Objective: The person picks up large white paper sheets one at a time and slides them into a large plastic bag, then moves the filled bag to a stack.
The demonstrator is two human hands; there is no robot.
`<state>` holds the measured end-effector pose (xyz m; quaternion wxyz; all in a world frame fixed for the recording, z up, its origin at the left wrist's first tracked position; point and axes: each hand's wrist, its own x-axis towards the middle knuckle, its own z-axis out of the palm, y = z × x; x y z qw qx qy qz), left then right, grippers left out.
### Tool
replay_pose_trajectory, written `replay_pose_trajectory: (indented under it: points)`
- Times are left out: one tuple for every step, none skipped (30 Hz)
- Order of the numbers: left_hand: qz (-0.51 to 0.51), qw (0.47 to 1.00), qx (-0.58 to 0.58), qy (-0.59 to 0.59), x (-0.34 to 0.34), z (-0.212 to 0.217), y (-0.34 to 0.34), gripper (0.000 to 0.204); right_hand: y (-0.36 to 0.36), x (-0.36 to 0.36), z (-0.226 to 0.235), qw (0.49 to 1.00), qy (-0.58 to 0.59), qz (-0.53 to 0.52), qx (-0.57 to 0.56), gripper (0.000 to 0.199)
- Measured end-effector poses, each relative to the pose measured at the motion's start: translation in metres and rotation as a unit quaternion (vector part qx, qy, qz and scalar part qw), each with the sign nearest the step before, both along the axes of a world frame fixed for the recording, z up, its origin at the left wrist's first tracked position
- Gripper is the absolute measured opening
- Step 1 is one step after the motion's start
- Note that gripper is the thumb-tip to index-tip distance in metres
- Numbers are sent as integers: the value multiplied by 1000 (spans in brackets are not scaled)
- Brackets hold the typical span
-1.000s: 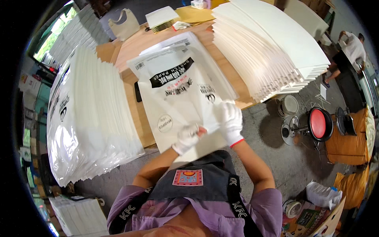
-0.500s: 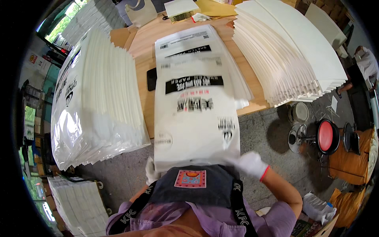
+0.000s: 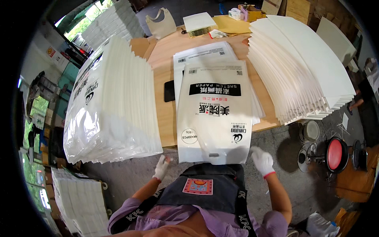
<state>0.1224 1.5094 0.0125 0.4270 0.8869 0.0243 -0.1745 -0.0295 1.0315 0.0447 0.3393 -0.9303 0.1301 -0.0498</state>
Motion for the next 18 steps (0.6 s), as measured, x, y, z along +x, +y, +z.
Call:
replay_pose_trajectory:
  points:
    - [158,950,-259,68,3,-33,-5,34,-3,13,-17,998,20,-60,4,35]
    - [108,966,-225,75,9,-34,-20,36,-8,26,-34,990,42,-131,7,35]
    - [59,977,-188,80,22,-25,-39,38,-11,34,-47,978,63,-201,11,35]
    - [9,985,-152,83,36,-14,-54,40,-12,40,-59,971,56,-177,149,33]
    - [-6,998,38,40,41,10,-66,37,-13,46,-66,946,46,-151,282,32]
    - [-17,997,-68,-30,46,13,-71,35,-15,50,-71,904,33,-119,409,30]
    - [-32,985,-140,-93,53,30,-78,35,-1,57,-62,820,11,-125,558,29]
    - [-50,965,-208,-153,62,62,-89,34,4,59,-56,788,52,-128,599,29]
    - [-63,962,-229,-134,66,116,-112,35,7,58,-61,761,53,-104,638,32]
    - [-69,958,-251,-117,70,164,-133,35,14,58,-66,733,59,-74,673,37]
    - [-77,954,-239,-166,78,181,-139,36,26,62,-62,725,64,-39,685,36]
    - [-87,946,-226,-214,85,195,-142,36,40,67,-54,717,65,-5,694,35]
    - [-108,946,-215,-219,83,218,-145,37,54,70,-30,696,83,9,714,36]
    - [-126,944,-204,-226,73,250,-148,37,64,74,-7,700,63,70,708,42]
    - [-146,941,-191,-236,65,283,-146,37,69,85,-6,696,66,92,709,45]
    - [-165,928,-152,-297,60,308,-137,37,73,96,-6,694,71,110,708,48]
    - [-180,912,-108,-353,55,331,-118,37,81,112,7,678,68,139,719,49]
    - [-195,891,-61,-404,51,344,-97,36,92,132,29,660,66,166,730,50]
